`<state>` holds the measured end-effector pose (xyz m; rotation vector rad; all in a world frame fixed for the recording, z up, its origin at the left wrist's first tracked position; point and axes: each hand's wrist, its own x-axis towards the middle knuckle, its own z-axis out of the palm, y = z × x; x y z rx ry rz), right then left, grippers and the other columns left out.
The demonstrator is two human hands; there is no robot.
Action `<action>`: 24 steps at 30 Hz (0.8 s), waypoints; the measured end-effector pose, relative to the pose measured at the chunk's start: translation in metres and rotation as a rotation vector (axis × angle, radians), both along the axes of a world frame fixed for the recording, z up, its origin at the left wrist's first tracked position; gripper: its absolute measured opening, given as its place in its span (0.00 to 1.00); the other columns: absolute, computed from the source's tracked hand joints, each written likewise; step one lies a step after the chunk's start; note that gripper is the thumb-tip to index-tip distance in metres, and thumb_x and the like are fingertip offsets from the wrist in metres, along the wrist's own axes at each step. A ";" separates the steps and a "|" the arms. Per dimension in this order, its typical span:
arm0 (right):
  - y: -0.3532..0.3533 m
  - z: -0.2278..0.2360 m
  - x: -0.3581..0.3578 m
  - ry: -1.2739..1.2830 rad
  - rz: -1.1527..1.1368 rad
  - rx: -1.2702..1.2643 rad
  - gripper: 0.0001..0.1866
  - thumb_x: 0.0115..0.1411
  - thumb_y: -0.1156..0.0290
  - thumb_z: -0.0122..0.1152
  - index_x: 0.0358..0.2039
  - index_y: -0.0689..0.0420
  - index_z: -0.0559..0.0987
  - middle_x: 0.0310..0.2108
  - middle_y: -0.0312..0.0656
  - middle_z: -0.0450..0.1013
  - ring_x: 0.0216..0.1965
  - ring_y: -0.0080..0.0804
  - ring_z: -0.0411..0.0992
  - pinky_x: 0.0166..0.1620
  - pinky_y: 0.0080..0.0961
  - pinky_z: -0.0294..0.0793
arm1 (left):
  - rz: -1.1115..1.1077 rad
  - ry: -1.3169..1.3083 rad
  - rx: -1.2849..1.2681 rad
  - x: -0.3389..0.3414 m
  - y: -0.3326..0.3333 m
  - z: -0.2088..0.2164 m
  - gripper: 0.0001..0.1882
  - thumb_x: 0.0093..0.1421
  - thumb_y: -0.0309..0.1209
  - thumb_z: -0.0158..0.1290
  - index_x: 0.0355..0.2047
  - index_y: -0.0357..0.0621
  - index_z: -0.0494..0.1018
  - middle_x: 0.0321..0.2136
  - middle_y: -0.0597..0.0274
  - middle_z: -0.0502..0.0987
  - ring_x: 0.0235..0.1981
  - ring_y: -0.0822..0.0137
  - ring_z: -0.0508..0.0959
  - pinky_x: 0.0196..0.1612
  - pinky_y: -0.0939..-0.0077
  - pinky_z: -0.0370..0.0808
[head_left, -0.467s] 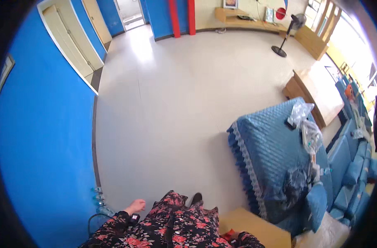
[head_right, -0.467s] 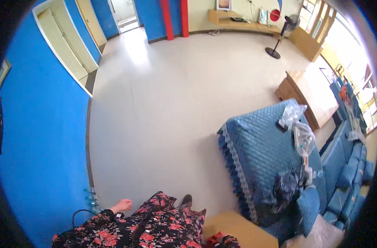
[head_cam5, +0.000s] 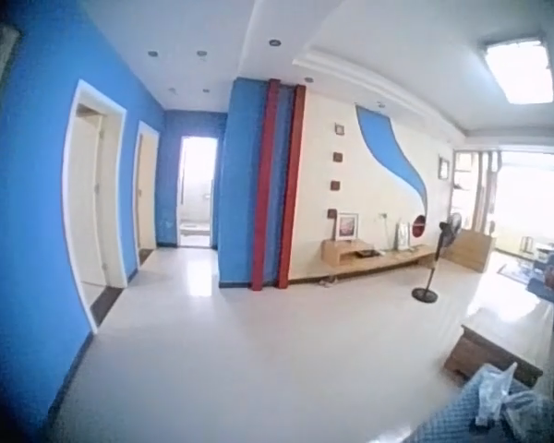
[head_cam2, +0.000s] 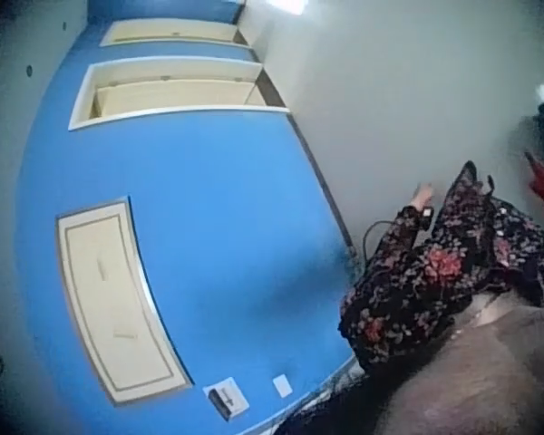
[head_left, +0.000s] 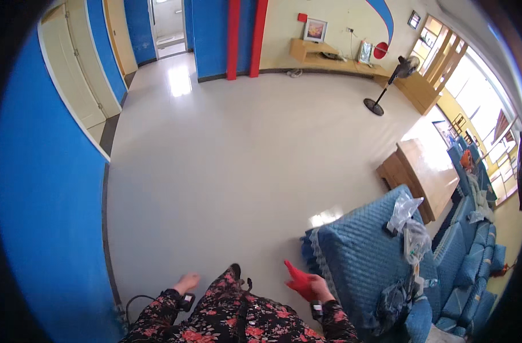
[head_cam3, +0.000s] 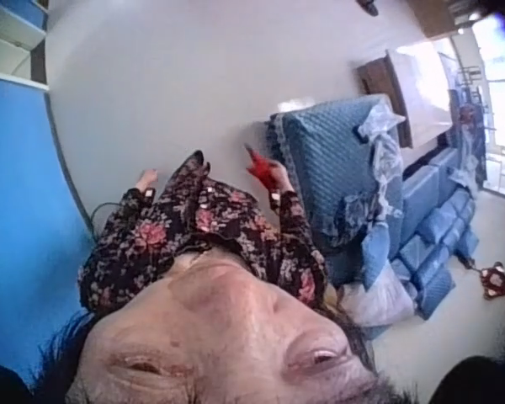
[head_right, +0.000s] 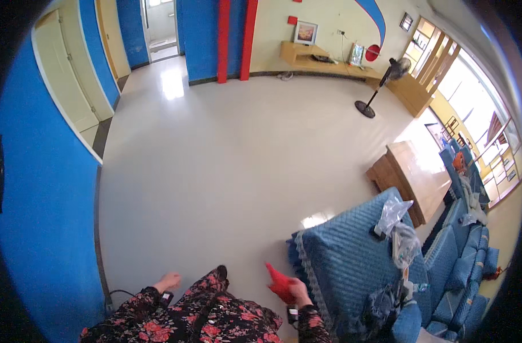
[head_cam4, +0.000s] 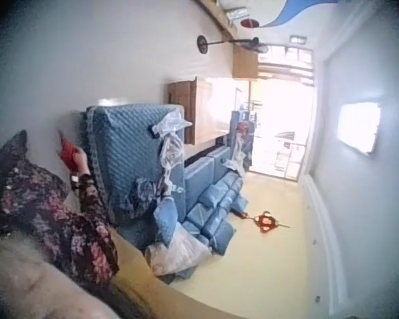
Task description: Wiping a wooden shelving unit with a red cloth.
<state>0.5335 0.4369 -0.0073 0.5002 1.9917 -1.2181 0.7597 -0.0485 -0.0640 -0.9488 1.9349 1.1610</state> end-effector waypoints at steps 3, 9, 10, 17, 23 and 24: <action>-0.139 0.018 -0.080 0.005 0.224 -0.268 0.21 0.52 0.82 0.50 0.49 0.62 0.71 0.43 0.42 0.73 0.44 0.29 0.70 0.49 0.24 0.69 | 0.283 0.185 0.434 -0.155 -0.004 0.049 0.18 0.61 0.46 0.45 0.41 0.47 0.72 0.27 0.70 0.74 0.29 0.69 0.75 0.30 0.71 0.74; -0.308 0.085 -0.199 0.526 0.648 -0.392 0.28 0.49 0.78 0.49 0.54 0.57 0.66 0.51 0.47 0.66 0.54 0.38 0.64 0.56 0.30 0.63 | 0.665 0.173 1.199 -0.372 0.010 0.155 0.26 0.60 0.54 0.45 0.48 0.47 0.66 0.45 0.60 0.73 0.42 0.68 0.74 0.45 0.69 0.73; -0.321 0.087 -0.219 0.683 0.753 -0.236 0.28 0.46 0.77 0.50 0.52 0.58 0.67 0.50 0.50 0.66 0.52 0.47 0.64 0.55 0.35 0.64 | 0.693 0.227 1.294 -0.392 0.007 0.138 0.25 0.61 0.52 0.46 0.47 0.45 0.67 0.42 0.59 0.75 0.39 0.66 0.76 0.43 0.69 0.75; -0.358 0.022 -0.374 0.368 0.853 -0.269 0.25 0.48 0.76 0.52 0.50 0.54 0.70 0.45 0.47 0.70 0.48 0.42 0.69 0.52 0.34 0.68 | 0.525 0.179 1.008 -0.517 -0.062 0.071 0.13 0.60 0.30 0.50 0.44 0.41 0.70 0.40 0.62 0.75 0.40 0.68 0.76 0.47 0.71 0.72; -0.439 0.023 -0.539 0.286 0.734 -0.426 0.24 0.52 0.73 0.54 0.52 0.51 0.69 0.42 0.48 0.73 0.44 0.39 0.73 0.47 0.31 0.71 | 0.545 0.499 0.825 -0.660 -0.152 0.138 0.12 0.61 0.29 0.46 0.45 0.39 0.69 0.39 0.53 0.76 0.40 0.63 0.77 0.45 0.67 0.74; -0.454 0.028 -0.563 0.288 0.733 -0.465 0.24 0.52 0.72 0.54 0.53 0.50 0.68 0.41 0.48 0.74 0.43 0.39 0.73 0.46 0.31 0.72 | 0.621 0.515 0.867 -0.679 -0.163 0.141 0.13 0.62 0.30 0.45 0.45 0.39 0.68 0.39 0.51 0.76 0.40 0.60 0.77 0.46 0.65 0.74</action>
